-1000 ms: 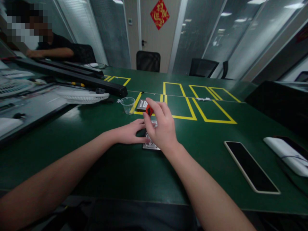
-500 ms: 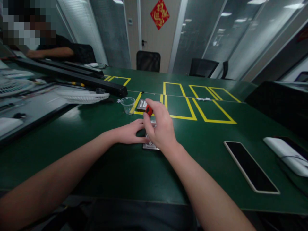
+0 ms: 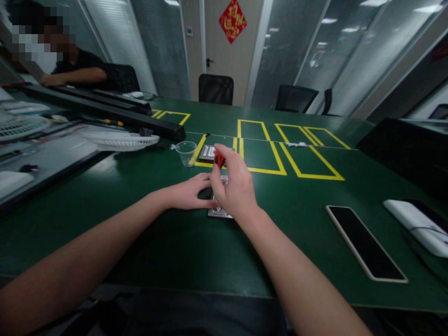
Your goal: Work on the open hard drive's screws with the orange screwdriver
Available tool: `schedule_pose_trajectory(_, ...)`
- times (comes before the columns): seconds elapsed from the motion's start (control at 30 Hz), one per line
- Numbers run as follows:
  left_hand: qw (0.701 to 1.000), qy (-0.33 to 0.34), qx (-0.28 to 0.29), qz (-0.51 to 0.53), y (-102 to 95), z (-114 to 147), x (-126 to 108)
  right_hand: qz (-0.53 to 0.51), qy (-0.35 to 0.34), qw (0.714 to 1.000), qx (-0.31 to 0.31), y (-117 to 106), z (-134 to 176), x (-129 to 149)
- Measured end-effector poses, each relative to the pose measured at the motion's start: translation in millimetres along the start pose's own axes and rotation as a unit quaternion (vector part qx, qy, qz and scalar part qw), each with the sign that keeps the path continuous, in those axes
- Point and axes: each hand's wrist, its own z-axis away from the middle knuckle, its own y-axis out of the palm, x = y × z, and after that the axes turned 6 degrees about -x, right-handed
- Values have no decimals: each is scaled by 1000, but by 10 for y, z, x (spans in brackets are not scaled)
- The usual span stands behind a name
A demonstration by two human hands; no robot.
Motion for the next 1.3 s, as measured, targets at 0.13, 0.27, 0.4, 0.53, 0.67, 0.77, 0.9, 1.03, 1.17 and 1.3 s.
schedule_pose_trajectory(0.13,1000,4,-2,-4,5,7,15,5,-2,1000,1,-5,-13,9)
schedule_pose_trajectory(0.27,1000,20,-11,-8,15,9,23,26,-12,1000,-14,-15,-40,9)
schedule_pose_trajectory(0.4,1000,13,-5,-7,12,8,19,26,-27,999,-15,-26,-58,21)
schedule_pose_trajectory(0.53,1000,1,0,-7,0,2,-2,17,-29,999,-10,-23,-48,37)
schedule_pose_trajectory(0.67,1000,0,3,-4,-13,-2,-36,8,-23,1000,-4,-21,-30,19)
schedule_pose_trajectory(0.77,1000,19,-3,1,-20,0,-53,11,-29,1000,-3,-27,-30,-6)
schedule_pose_trajectory(0.9,1000,19,-8,-1,-19,9,-44,32,-20,999,-14,-39,-43,-11)
schedule_pose_trajectory(1.03,1000,21,-10,2,-9,11,-12,30,-16,999,-2,-31,-44,18)
schedule_pose_trajectory(1.17,1000,22,-10,-1,3,3,8,23,-20,1000,-2,-12,-17,26)
schedule_pose_trajectory(1.3,1000,16,-4,1,4,2,1,16,-17,1000,1,-14,-5,-7)
